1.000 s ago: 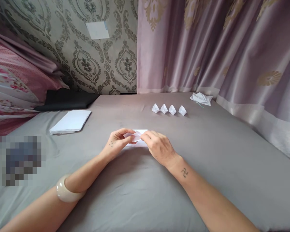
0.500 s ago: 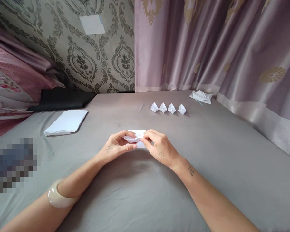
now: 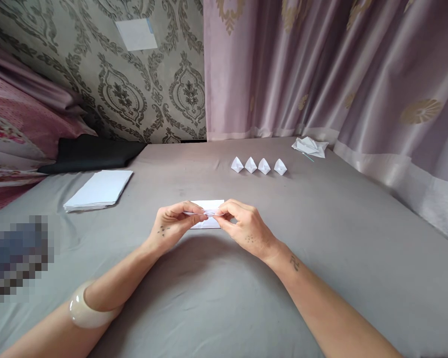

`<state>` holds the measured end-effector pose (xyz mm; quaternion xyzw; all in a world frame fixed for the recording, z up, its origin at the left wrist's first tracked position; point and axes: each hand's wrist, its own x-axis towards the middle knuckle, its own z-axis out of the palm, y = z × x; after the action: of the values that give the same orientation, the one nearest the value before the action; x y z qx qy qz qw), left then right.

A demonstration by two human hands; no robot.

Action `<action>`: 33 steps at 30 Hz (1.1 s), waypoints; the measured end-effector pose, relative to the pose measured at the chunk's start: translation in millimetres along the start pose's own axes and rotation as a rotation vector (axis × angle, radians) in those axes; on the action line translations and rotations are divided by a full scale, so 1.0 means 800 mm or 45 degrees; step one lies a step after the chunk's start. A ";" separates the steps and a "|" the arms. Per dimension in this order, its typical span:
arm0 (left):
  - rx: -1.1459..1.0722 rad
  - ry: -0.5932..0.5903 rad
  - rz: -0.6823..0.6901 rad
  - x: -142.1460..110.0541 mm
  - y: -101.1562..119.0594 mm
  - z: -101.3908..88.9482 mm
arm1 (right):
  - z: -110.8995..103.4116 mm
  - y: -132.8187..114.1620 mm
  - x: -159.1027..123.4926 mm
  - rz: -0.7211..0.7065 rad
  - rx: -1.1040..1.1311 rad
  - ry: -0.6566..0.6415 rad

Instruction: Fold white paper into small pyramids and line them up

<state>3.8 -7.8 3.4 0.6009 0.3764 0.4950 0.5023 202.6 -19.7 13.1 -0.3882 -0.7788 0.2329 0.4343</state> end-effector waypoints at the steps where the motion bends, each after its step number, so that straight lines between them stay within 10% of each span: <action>1: -0.004 0.023 0.001 0.000 0.000 0.001 | 0.000 0.000 0.000 0.010 0.007 0.005; 25: -0.222 0.028 -0.235 0.009 -0.005 -0.008 | 0.002 0.000 0.001 0.594 0.200 0.088; 33: -0.408 -0.035 -0.294 0.008 -0.005 -0.004 | 0.021 -0.011 -0.008 0.083 -0.197 0.098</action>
<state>2.2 -0.3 0.5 0.4728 0.3521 0.4795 0.6501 186.9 -30.1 7.5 -0.4545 -0.7641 0.1710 0.4248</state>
